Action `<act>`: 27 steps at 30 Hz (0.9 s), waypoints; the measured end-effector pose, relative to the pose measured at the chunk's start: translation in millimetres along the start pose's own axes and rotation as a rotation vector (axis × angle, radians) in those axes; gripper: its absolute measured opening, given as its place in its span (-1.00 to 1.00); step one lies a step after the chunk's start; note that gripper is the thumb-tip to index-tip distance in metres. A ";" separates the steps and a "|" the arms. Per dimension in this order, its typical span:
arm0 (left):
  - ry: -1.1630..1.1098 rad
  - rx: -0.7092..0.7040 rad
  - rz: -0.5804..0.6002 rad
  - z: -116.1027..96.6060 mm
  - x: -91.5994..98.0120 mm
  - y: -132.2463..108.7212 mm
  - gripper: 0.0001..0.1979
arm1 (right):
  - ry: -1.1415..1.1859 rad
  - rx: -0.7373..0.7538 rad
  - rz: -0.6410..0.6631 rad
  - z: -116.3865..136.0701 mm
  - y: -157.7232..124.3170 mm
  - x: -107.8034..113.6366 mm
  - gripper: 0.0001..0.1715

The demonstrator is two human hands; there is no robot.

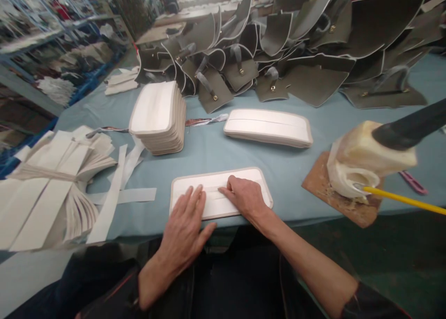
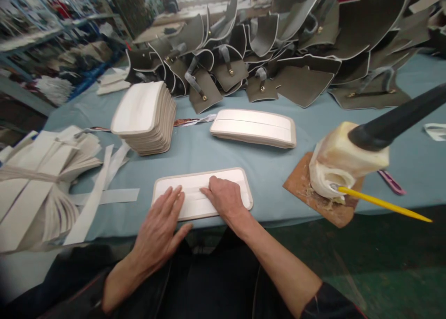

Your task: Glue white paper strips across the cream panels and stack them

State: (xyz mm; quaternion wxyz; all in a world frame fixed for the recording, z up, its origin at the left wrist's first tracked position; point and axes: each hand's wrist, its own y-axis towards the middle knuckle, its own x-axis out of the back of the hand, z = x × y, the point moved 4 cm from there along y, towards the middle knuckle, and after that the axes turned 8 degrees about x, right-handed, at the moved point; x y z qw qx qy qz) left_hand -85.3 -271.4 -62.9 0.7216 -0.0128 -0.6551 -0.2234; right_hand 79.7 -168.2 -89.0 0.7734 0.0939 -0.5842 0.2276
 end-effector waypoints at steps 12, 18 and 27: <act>0.023 0.111 0.061 28.7 -29.6 -31.8 -0.09 | 0.032 -0.044 -0.010 -2.0 0.0 -2.0 -0.69; -0.037 0.134 0.078 37.9 -32.1 -37.6 -0.08 | 0.028 -0.028 -0.035 -4.2 1.0 -6.2 -0.70; 0.023 0.073 -0.028 41.3 -29.0 -38.8 -0.06 | -0.037 -0.117 -0.072 -15.0 -8.0 1.4 -0.64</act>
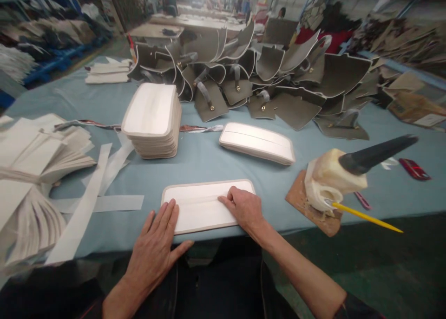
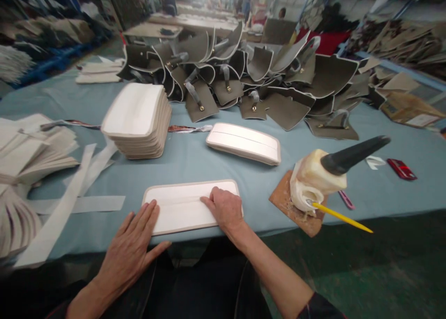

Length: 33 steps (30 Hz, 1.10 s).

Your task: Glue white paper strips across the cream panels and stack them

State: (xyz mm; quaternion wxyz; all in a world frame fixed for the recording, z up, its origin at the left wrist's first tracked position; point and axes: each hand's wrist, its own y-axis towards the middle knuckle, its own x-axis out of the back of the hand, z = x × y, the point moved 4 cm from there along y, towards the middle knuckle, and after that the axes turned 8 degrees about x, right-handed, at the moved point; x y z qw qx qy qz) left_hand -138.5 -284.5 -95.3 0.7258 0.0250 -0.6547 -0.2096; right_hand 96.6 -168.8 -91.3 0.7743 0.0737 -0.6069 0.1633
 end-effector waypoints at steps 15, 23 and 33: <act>-0.002 -0.025 -0.031 7.0 -3.8 -0.2 -0.17 | 0.045 0.311 -0.291 14.2 -30.7 7.4 -0.68; -0.005 -0.017 -0.008 6.7 -2.8 -3.6 -0.14 | 0.010 0.431 -0.258 8.4 -59.1 -37.2 -0.02; -0.185 -0.136 0.068 -85.1 -8.2 45.8 -0.10 | 0.021 0.414 -0.240 8.6 -56.5 -35.2 -0.22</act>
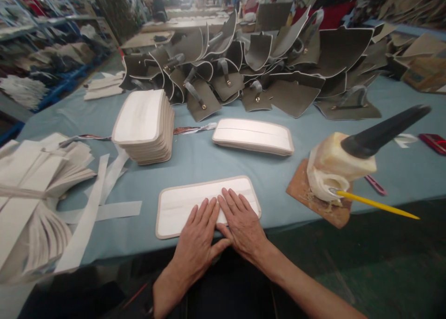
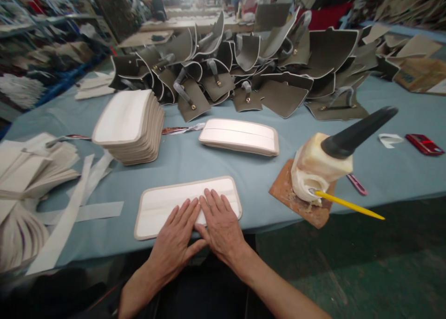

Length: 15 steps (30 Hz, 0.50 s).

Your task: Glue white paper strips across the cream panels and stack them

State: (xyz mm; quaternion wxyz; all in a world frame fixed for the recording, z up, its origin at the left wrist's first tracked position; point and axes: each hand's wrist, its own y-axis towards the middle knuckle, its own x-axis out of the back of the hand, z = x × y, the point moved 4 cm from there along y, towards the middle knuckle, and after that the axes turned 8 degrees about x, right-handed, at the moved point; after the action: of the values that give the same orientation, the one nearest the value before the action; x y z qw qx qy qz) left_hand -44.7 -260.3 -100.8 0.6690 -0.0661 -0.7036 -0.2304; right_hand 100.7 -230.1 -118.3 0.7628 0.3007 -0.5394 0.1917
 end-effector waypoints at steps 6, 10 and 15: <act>0.082 0.064 0.001 34.9 6.3 -24.2 -0.16 | 0.018 -0.016 0.004 -0.5 -0.3 3.2 -0.21; 0.139 0.219 -0.020 61.4 12.8 -42.4 -0.18 | 0.012 -0.038 0.019 -0.7 -1.6 2.5 -0.18; 0.033 0.247 -0.017 64.6 12.8 -47.5 -0.24 | -0.038 -0.085 0.039 -11.8 -14.2 3.9 -0.06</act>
State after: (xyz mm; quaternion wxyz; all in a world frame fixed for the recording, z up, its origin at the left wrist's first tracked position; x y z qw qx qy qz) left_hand -123.8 -278.5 -99.4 0.6816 0.0266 -0.7159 -0.1487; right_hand 119.2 -232.9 -121.0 0.7605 0.2610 -0.5674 0.1777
